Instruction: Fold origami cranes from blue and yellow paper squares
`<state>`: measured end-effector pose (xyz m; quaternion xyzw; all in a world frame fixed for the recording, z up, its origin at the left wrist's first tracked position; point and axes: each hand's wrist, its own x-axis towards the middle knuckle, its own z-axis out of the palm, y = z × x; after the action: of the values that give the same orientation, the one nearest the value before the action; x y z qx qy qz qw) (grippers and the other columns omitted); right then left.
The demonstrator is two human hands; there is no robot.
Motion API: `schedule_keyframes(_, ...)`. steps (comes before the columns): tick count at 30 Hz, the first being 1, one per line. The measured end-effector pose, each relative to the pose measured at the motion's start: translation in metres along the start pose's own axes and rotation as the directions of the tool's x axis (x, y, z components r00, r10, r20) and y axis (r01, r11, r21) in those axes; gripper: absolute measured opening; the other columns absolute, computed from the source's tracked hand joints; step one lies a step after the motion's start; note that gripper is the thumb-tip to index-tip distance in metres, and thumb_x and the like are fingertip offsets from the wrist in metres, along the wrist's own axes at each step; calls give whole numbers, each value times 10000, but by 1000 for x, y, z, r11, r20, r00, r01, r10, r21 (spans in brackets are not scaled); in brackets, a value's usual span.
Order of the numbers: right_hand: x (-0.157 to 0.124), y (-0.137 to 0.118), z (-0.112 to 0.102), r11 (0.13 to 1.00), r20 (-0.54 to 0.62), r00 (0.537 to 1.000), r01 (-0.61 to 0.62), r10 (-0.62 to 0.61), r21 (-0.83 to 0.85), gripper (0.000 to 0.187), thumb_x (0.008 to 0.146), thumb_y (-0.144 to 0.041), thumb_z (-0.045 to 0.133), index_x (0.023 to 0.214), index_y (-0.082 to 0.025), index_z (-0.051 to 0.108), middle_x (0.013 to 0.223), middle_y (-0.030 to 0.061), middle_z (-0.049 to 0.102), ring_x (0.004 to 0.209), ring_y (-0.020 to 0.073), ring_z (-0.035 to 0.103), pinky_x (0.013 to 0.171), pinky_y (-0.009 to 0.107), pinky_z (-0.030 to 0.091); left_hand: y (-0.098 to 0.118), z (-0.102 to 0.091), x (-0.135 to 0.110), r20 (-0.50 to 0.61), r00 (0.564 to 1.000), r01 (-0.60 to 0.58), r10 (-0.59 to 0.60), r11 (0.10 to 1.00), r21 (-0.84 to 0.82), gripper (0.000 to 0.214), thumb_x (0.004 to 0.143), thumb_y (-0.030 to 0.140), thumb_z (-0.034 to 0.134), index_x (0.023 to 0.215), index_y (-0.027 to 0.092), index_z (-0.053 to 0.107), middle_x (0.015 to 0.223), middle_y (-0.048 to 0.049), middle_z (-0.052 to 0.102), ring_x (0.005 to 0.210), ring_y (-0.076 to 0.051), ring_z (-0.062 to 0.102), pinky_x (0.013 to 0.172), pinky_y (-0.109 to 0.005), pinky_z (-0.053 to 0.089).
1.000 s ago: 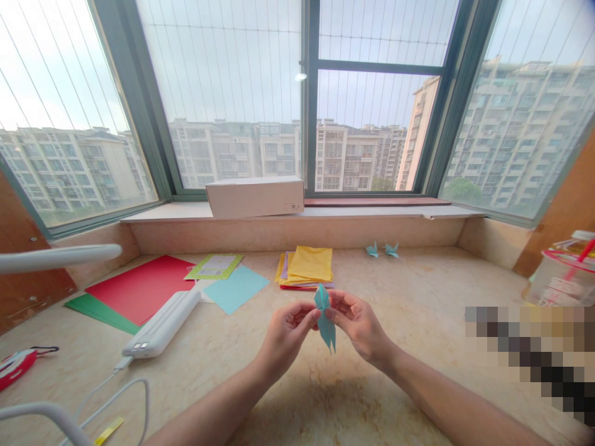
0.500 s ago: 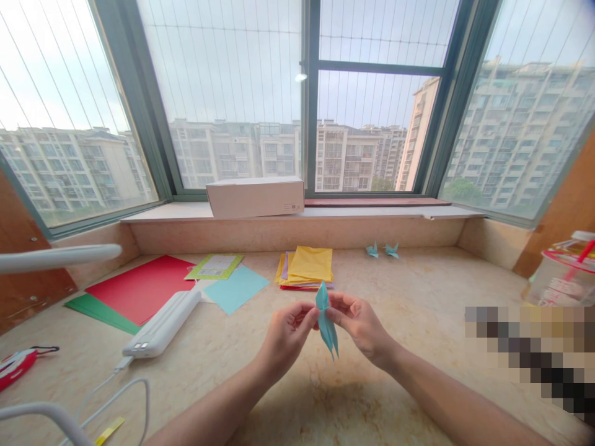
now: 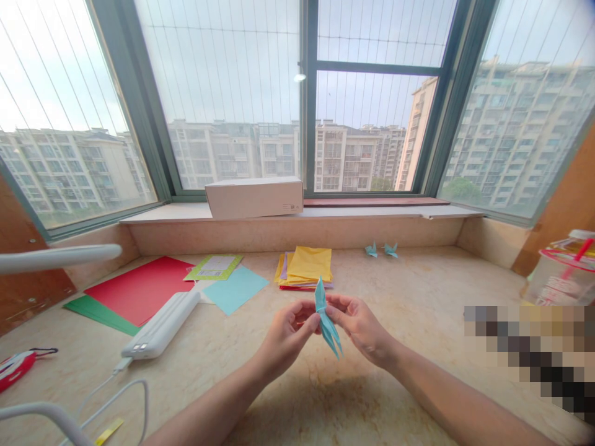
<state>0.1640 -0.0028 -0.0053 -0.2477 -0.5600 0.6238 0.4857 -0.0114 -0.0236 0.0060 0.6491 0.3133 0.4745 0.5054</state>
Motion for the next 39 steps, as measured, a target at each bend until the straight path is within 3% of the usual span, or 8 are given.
schedule_keyframes(8,-2,-3,1,996,58,997,-48,43,82,327,867,-387,688,1104,-162,700,948,80,724,842,196,668,850,372,516,-2,-1,2,40,999,10,-8,999,-37,297,883,337,644,1088,123,660,965,-103,726,843,-203,670,769,-328,537)
schedule_keyframes(13,-1,-1,0,1000,91,996,-5,3,16,319,835,-382,723,1074,-172,721,946,77,737,849,213,683,881,406,517,1,0,1,-5,1000,21,-21,1000,6,251,845,326,683,993,123,681,901,-88,725,782,-191,674,701,-294,543)
schedule_keyframes(22,0,-4,-4,994,65,998,34,-28,-102,366,765,-446,769,1030,-195,744,943,60,751,867,226,692,891,404,522,-2,1,1,-112,993,38,-30,997,66,220,816,339,701,797,120,698,732,-56,720,670,-164,661,664,-268,535)
schedule_keyframes(30,-4,1,-5,954,8,988,152,-155,-259,292,842,-374,708,1091,-224,726,989,57,722,922,205,657,894,360,519,-1,-1,3,-24,996,88,-89,996,-14,355,844,451,656,889,105,722,810,-95,736,743,-209,686,732,-337,561)
schedule_keyframes(34,-5,5,-5,900,-15,968,226,-249,-373,270,864,-355,682,1103,-236,720,996,55,697,957,206,634,908,354,511,-5,-2,4,-51,998,44,-41,997,56,316,843,422,667,876,114,726,800,-86,738,737,-199,678,703,-301,543)
schedule_keyframes(39,-4,5,-2,923,-70,970,198,-233,-331,316,839,-380,708,1119,-233,706,1019,61,705,960,217,647,905,364,513,-5,-2,3,-105,994,-5,21,988,154,293,871,401,630,850,124,722,728,-60,716,673,-170,645,664,-276,524)
